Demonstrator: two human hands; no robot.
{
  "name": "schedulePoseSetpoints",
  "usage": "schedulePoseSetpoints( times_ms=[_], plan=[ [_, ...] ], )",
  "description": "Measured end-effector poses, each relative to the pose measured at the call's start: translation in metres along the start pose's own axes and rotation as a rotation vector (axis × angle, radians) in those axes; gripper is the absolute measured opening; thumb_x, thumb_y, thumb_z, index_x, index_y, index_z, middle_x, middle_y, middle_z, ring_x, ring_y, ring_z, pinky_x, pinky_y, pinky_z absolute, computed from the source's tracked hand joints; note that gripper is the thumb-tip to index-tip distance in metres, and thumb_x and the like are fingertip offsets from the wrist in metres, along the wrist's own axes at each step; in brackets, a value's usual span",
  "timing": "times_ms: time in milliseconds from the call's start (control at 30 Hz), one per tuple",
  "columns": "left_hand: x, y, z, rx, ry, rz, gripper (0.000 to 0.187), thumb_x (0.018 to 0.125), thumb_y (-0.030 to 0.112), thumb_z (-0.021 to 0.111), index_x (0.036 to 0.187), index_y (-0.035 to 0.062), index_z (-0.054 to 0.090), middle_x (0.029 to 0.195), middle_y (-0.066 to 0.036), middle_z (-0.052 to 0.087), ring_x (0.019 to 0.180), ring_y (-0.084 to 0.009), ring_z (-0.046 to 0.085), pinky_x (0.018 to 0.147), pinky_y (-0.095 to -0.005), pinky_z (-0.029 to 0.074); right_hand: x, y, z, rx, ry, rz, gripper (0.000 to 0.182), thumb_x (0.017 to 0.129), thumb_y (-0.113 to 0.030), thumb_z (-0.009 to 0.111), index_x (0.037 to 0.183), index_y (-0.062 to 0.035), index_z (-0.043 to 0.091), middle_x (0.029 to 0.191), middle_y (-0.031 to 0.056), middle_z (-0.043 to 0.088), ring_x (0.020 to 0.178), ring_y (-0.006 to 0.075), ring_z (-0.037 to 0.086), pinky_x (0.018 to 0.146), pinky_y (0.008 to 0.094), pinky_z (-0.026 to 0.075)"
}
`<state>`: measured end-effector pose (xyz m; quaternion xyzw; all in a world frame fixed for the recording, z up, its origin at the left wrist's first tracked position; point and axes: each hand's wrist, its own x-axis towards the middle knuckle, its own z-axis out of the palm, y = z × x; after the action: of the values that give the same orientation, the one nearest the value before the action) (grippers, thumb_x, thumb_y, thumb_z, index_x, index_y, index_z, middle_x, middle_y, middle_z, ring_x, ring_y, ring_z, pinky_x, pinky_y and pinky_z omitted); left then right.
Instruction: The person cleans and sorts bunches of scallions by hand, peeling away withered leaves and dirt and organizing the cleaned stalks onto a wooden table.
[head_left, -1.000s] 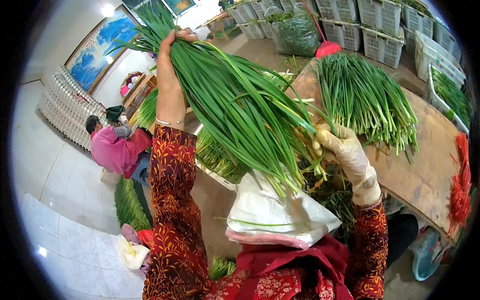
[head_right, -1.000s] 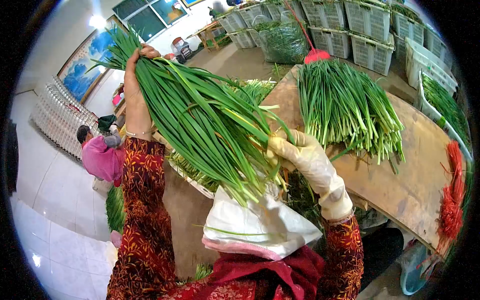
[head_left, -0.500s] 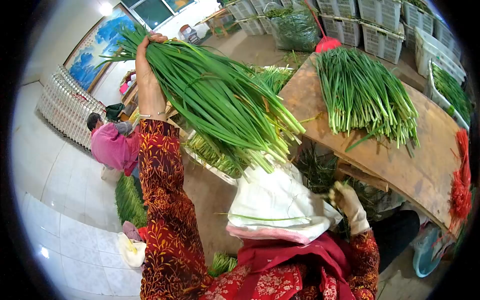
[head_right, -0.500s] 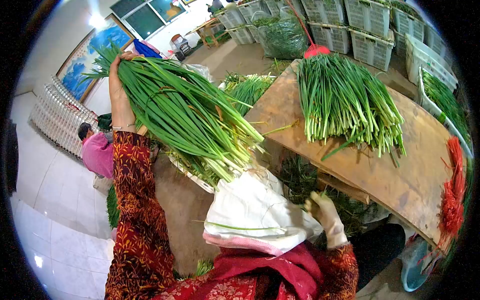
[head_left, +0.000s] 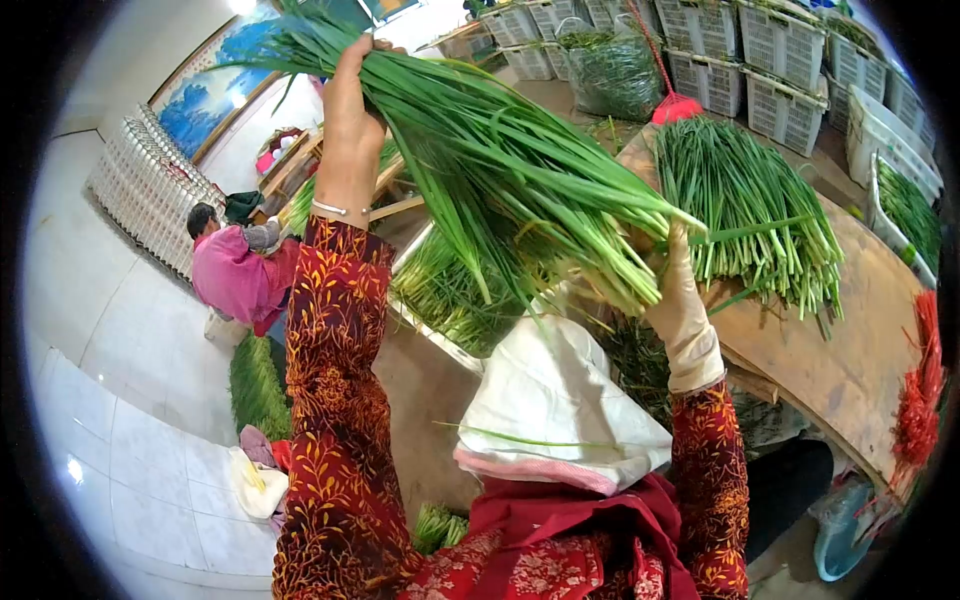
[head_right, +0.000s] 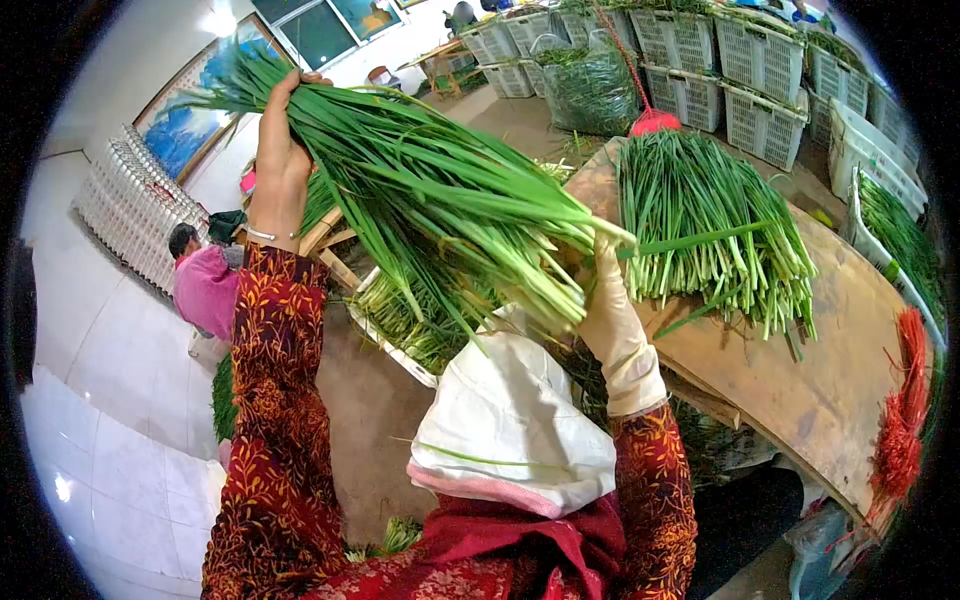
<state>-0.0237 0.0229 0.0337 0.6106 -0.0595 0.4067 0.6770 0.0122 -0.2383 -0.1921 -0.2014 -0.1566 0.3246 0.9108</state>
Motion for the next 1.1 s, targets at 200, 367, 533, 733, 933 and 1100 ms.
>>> schedulePoseSetpoints(
  times_ms=[200,367,533,733,933,1100],
  plan=[
    [-0.016,0.006,0.013,0.091,-0.158,0.020,0.017,0.083,0.019,0.055,0.087,0.0031,0.052,0.082,-0.005,0.056,0.078,-0.0169,0.056,0.069,-0.0301,0.049,0.011,-0.029,-0.003,0.023,-0.289,0.186,0.043,0.088,-0.051,0.043,0.095,-0.0099,0.053,0.060,-0.0006,0.046,0.042,0.0043,0.033,0.036,0.0175,0.025],
    [-0.008,-0.007,0.005,0.094,-0.044,0.029,0.015,0.083,0.018,0.055,0.086,0.0027,0.053,0.080,-0.005,0.057,0.076,-0.0166,0.056,0.065,-0.0294,0.049,-0.010,-0.029,0.009,-0.246,-0.326,0.100,0.036,0.091,-0.046,0.039,0.082,-0.0124,0.048,0.050,-0.0020,0.039,0.037,0.0037,0.027,0.033,0.0183,0.022],
    [0.017,-0.018,-0.030,-0.122,0.109,-0.016,0.018,0.083,0.017,0.054,0.077,0.0006,0.056,0.074,-0.007,0.059,0.067,-0.0176,0.057,0.062,-0.0310,0.048,-0.045,-0.021,-0.063,0.048,-0.468,0.061,0.035,0.093,-0.040,0.037,0.067,-0.0169,0.040,0.049,-0.0067,0.034,0.037,0.0044,0.027,0.033,0.0191,0.023],
    [0.018,-0.012,-0.038,-0.144,0.165,-0.152,0.021,0.084,0.019,0.050,0.073,0.0025,0.055,0.072,-0.011,0.058,0.068,-0.0217,0.057,0.065,-0.0336,0.048,-0.081,0.049,-0.127,-0.383,0.426,0.333,0.026,0.085,-0.031,0.056,0.102,-0.0104,0.058,0.083,-0.0006,0.061,0.067,0.0077,0.054,0.056,0.0198,0.042],
    [0.001,-0.009,-0.003,-0.125,0.168,-0.068,0.015,0.080,0.015,0.057,0.076,0.0003,0.056,0.074,-0.010,0.059,0.071,-0.0211,0.057,0.068,-0.0348,0.048,-0.006,0.070,-0.042,-0.579,-0.092,-0.033,0.040,0.092,-0.017,0.045,0.127,0.0013,0.038,0.130,0.0127,0.041,0.118,0.0200,0.041,0.103,0.0340,0.031],
    [-0.004,-0.004,0.018,-0.089,0.161,-0.056,0.015,0.079,0.015,0.059,0.079,0.0002,0.056,0.076,-0.011,0.059,0.072,-0.0210,0.058,0.067,-0.0341,0.049,0.016,0.057,0.010,-0.054,-0.065,0.002,0.054,0.084,-0.043,0.055,0.125,-0.0119,0.040,0.114,0.0049,0.053,0.099,0.0163,0.051,0.077,0.0301,0.049]
  ],
)
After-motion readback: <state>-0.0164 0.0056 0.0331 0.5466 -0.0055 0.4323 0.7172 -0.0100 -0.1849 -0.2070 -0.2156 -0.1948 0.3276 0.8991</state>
